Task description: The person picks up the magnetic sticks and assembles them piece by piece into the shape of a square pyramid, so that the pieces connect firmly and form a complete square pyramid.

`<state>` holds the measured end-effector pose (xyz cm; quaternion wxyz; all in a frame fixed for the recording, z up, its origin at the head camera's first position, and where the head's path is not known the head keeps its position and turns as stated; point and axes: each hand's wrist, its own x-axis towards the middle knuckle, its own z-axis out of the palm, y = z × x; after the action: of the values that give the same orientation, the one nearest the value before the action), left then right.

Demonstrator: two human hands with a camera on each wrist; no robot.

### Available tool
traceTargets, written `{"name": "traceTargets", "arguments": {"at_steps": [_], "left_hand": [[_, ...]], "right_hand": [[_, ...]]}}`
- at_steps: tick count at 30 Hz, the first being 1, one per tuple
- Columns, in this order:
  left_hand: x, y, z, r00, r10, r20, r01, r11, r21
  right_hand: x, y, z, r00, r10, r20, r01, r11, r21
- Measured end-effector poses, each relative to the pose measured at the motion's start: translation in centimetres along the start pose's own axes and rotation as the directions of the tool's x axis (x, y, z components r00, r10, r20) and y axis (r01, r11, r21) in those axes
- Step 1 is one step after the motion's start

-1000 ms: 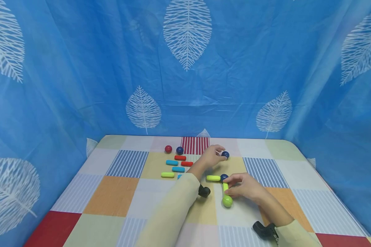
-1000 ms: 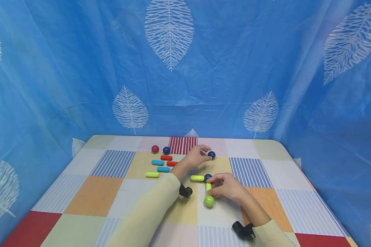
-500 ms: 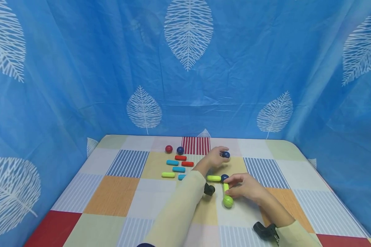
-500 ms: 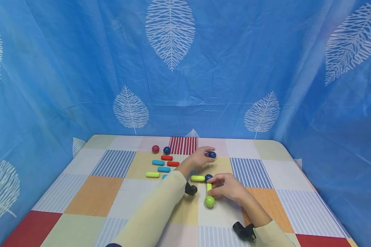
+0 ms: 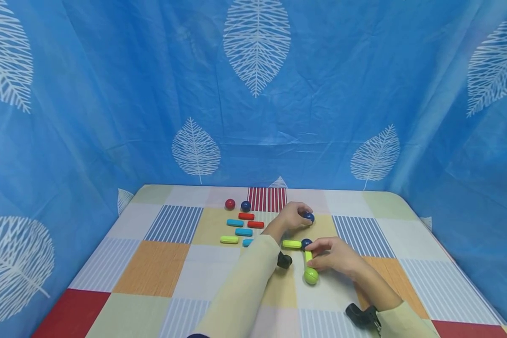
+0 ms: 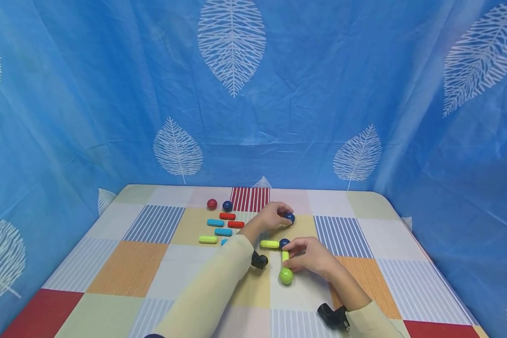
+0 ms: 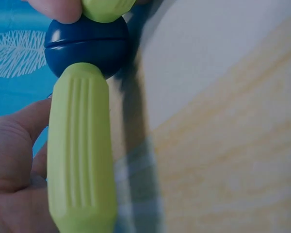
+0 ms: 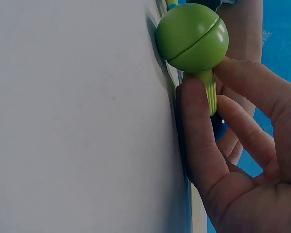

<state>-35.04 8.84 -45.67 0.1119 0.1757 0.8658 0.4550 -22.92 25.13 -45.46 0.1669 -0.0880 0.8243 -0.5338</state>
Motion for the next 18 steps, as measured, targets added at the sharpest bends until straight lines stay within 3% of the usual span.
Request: {"name": "traceTargets", "arguments": {"at_steps": [10, 18], "left_hand": [[-0.4, -0.5, -0.6, 0.999, 0.045, 0.01, -0.046, 0.997, 0.066], [-0.7, -1.4, -1.8, 0.998, 0.06, 0.027, -0.061, 0.998, 0.024]], "right_hand": [[0.0, 0.0, 0.1, 1.0, -0.004, 0.014, 0.004, 1.0, 0.02], [0.1, 0.1, 0.0, 1.0, 0.006, 0.013, -0.007, 1.0, 0.02]]}}
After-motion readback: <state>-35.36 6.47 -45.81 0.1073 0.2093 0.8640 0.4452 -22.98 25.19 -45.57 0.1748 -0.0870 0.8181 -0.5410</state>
